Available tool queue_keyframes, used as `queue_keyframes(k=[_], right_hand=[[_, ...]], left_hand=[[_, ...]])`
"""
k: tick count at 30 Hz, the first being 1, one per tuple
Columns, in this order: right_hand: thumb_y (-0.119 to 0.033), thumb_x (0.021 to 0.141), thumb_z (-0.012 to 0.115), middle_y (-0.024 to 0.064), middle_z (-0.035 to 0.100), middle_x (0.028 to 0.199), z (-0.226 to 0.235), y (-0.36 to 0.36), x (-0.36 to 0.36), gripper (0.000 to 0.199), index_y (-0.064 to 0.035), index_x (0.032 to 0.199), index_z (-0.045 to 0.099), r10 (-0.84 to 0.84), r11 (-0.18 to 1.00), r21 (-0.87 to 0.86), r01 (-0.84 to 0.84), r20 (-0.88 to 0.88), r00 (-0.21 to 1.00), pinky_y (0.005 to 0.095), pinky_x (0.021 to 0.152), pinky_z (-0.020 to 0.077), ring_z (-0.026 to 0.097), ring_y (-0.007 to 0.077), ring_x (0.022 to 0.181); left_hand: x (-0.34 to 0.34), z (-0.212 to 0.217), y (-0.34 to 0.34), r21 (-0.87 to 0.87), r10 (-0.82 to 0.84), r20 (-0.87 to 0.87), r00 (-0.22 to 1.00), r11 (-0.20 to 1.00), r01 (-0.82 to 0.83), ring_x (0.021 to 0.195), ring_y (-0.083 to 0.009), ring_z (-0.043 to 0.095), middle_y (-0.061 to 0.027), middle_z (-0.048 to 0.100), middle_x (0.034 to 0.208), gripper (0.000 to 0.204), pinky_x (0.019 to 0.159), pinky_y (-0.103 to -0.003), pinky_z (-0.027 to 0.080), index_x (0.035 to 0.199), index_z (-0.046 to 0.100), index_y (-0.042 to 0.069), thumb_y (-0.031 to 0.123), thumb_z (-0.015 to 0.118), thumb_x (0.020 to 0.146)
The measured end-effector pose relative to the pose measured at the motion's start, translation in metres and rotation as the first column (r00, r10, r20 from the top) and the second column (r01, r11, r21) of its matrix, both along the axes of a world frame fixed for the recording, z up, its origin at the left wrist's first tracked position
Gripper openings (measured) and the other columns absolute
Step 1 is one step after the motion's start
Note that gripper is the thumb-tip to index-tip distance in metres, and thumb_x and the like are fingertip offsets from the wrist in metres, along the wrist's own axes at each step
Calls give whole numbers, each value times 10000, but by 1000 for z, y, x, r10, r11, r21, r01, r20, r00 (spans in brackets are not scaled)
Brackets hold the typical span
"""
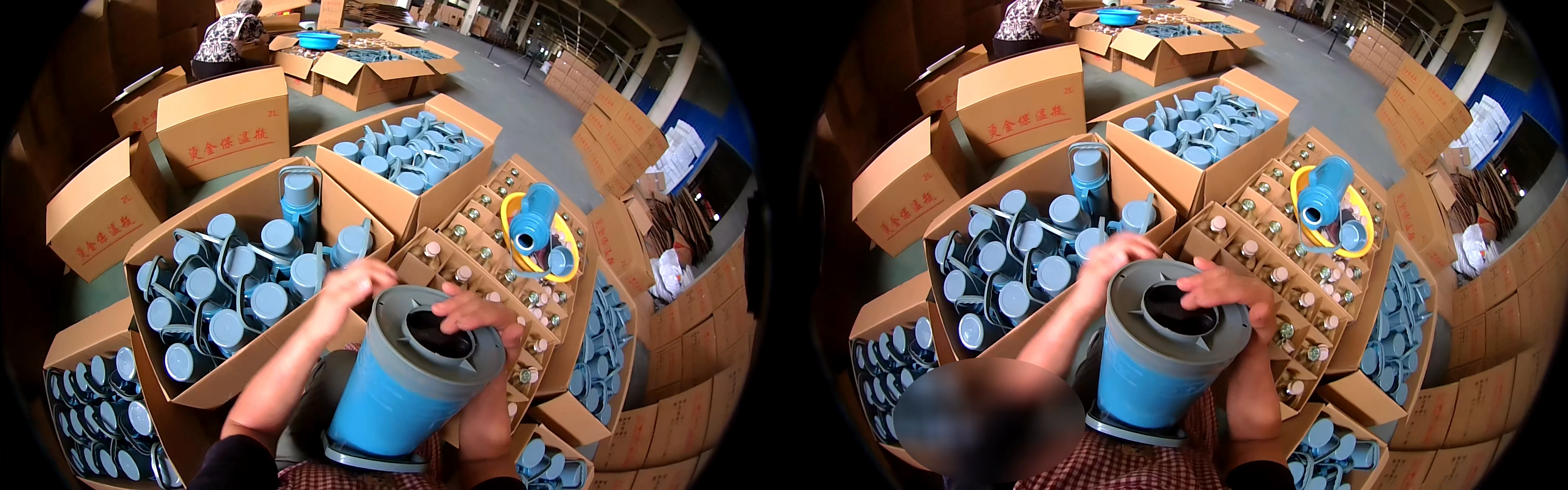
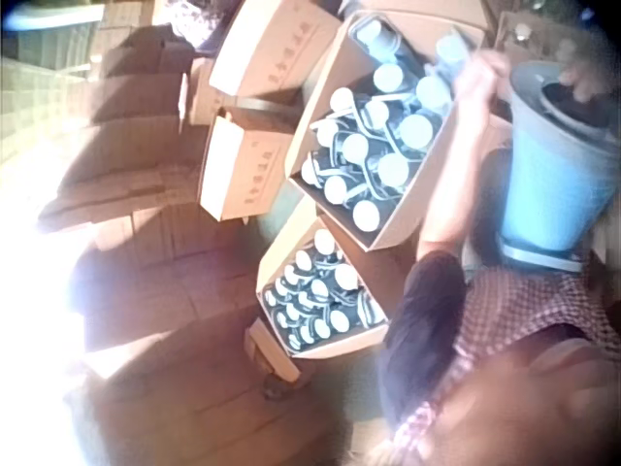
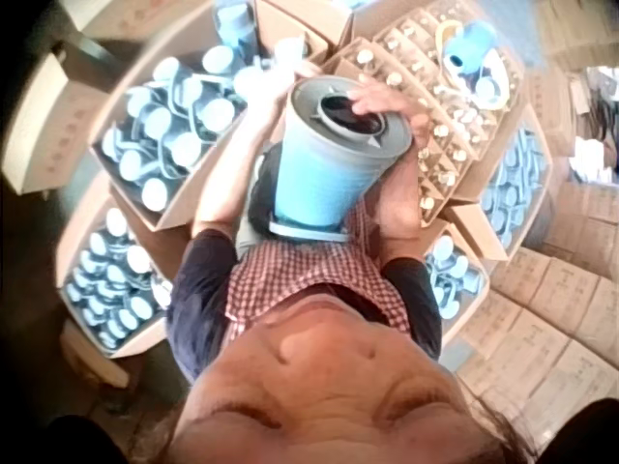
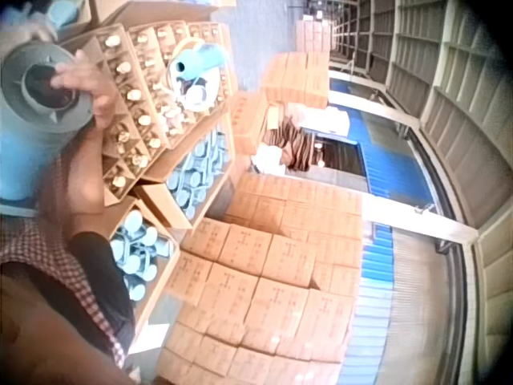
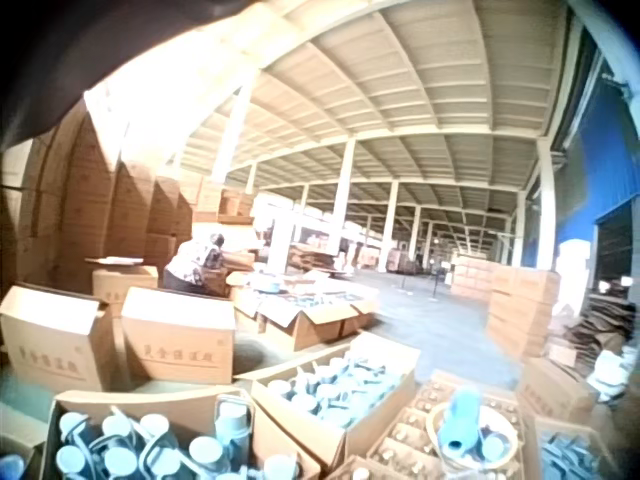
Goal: The person assembles blue thermos bottles by inserting metal inner liners into the plastic bodies and screwing on the lids. The person then places the assembled bottles into cardboard boxes.
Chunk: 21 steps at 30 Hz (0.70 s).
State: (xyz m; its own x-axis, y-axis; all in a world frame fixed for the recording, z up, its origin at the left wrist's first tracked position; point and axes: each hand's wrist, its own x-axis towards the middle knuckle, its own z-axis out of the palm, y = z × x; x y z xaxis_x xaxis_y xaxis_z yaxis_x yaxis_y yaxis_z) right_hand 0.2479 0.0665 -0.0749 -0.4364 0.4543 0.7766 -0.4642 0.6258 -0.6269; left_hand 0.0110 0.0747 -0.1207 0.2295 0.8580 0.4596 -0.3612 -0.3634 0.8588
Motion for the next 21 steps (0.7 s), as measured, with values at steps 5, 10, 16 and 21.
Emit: queue_keyframes(k=[5, 10, 16, 21], right_hand=[[-525, 958, 337, 238, 387, 1402, 1, -56, -17, 653, 0, 1335, 433, -453, 780, -517, 353, -77, 888, 489, 1077, 300, 407, 356, 1284], [-466, 819, 655, 223, 398, 1411, -73, -157, 33, 705, 41, 1283, 499, -222, 843, -353, 406, 459, 860, 469, 1119, 219, 351, 332, 1335], [-385, 789, 686, 164, 539, 1301, -122, -237, 64, 462, -52, 1105, 642, -16, 883, -327, 337, 696, 718, 455, 1040, 308, 471, 325, 1236], [-319, 831, 669, 264, 508, 1289, -154, -252, 44, 375, 13, 992, 607, -317, 709, -314, 632, 658, 683, 425, 952, 407, 510, 363, 1178]], left_hand=[[57, -173, -76, -440, -24, -38, 999, 898, 5, 1056, -182, 563, -125, 601, 1164, 406, 929, -314, 441, 1213, 562, 3, 310, 466, 965], [-2, -115, -103, -569, -27, -120, 992, 821, -47, 676, -118, 549, -30, 620, 845, 406, 592, -248, 447, 1071, 608, 19, 365, 413, 987], [-9, -173, -141, -821, 455, -65, 888, 482, -307, 572, -119, 482, -23, 576, 740, 411, 513, -247, 387, 972, 619, 41, 391, 403, 983], [4, -142, -132, -882, 529, 44, 848, 419, -216, 523, -139, 500, -64, 613, 757, 392, 419, -260, 350, 950, 609, 38, 353, 380, 997]])
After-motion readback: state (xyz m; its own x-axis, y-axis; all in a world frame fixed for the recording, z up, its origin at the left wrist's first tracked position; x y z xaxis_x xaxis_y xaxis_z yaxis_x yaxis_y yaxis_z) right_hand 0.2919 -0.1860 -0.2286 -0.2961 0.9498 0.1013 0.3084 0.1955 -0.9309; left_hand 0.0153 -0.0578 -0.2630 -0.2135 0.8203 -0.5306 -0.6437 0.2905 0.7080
